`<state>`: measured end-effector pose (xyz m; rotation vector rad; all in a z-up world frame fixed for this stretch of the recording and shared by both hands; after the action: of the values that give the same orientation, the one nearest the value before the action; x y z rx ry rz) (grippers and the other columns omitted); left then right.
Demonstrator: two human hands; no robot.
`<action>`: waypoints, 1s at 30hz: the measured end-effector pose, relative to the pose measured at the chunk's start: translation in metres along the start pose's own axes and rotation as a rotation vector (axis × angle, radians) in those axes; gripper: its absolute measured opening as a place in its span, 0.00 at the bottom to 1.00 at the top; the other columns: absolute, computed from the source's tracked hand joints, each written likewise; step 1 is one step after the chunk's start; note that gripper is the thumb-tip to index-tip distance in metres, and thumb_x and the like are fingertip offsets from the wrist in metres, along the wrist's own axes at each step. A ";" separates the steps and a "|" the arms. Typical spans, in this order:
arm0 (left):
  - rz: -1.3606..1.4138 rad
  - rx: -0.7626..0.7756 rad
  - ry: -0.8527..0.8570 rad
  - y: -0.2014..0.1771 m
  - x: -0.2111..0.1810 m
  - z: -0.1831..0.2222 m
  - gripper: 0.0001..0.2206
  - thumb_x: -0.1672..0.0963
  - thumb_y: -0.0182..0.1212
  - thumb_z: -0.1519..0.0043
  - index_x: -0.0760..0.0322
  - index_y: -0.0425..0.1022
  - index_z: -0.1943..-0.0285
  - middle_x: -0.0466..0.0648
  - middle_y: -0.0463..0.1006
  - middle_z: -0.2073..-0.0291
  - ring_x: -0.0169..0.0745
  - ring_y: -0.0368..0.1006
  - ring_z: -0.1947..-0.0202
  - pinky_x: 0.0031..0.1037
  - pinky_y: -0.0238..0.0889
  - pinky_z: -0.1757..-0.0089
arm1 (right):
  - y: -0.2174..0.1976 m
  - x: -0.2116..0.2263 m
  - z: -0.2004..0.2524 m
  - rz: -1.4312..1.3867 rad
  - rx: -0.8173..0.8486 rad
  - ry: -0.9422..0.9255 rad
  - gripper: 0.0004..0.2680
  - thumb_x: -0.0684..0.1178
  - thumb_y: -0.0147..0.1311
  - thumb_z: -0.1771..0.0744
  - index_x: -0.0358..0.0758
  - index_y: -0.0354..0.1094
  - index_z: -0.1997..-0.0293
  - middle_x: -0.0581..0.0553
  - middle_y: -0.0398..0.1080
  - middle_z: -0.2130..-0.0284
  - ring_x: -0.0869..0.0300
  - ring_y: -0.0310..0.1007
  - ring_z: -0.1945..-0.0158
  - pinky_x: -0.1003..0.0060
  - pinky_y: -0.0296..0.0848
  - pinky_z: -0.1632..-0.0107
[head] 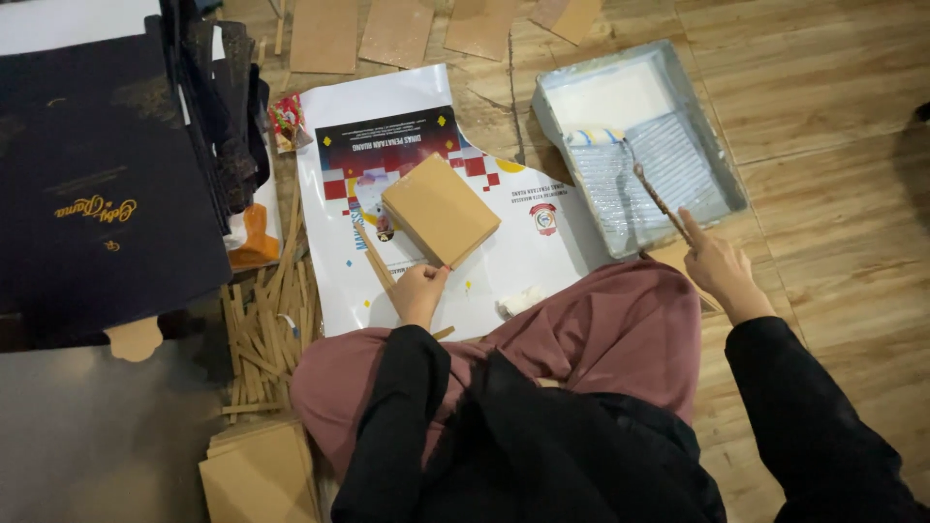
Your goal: Applying adhesive to cardboard pieces using a roller and assembling them into stacks.
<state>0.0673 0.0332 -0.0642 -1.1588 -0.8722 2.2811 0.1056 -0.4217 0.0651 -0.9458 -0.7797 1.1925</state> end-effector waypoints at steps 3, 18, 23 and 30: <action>0.030 0.000 -0.011 0.004 0.003 -0.006 0.11 0.47 0.53 0.50 0.49 0.77 0.69 0.37 0.77 0.78 0.43 0.72 0.65 0.28 0.61 0.60 | 0.004 -0.002 -0.008 0.034 0.002 -0.062 0.24 0.46 0.36 0.38 0.64 0.42 0.35 0.32 0.68 0.55 0.39 0.64 0.48 0.46 0.59 0.45; 0.029 0.034 0.000 0.004 0.003 -0.008 0.11 0.47 0.53 0.49 0.49 0.76 0.68 0.34 0.77 0.80 0.40 0.72 0.65 0.26 0.58 0.59 | 0.005 0.005 -0.044 -0.254 -0.085 -0.068 0.17 0.47 0.40 0.36 0.60 0.56 0.40 0.43 0.71 0.80 0.55 0.72 0.82 0.61 0.70 0.70; 0.018 0.030 0.010 0.005 0.003 -0.008 0.11 0.48 0.54 0.50 0.49 0.77 0.67 0.35 0.78 0.77 0.41 0.73 0.64 0.26 0.58 0.59 | -0.020 0.026 -0.020 0.025 -0.106 -0.134 0.20 0.44 0.37 0.36 0.66 0.51 0.38 0.30 0.72 0.69 0.42 0.72 0.61 0.51 0.69 0.57; 0.168 -0.103 0.165 -0.011 -0.011 0.007 0.13 0.49 0.58 0.50 0.63 0.73 0.76 0.42 0.74 0.81 0.39 0.67 0.79 0.25 0.60 0.71 | -0.048 -0.008 0.042 0.209 -0.166 -0.166 0.18 0.43 0.38 0.39 0.58 0.61 0.44 0.35 0.71 0.74 0.46 0.71 0.73 0.58 0.70 0.70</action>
<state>0.0684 0.0315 -0.0475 -1.4937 -0.8661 2.2526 0.0862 -0.4266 0.1259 -1.0952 -0.9407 1.4173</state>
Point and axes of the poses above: each hand's wrist, its own z-axis away from the middle knuckle, its own y-axis out of the palm, x = y × z, the point moved 7 cm from there along -z, towards the middle knuckle
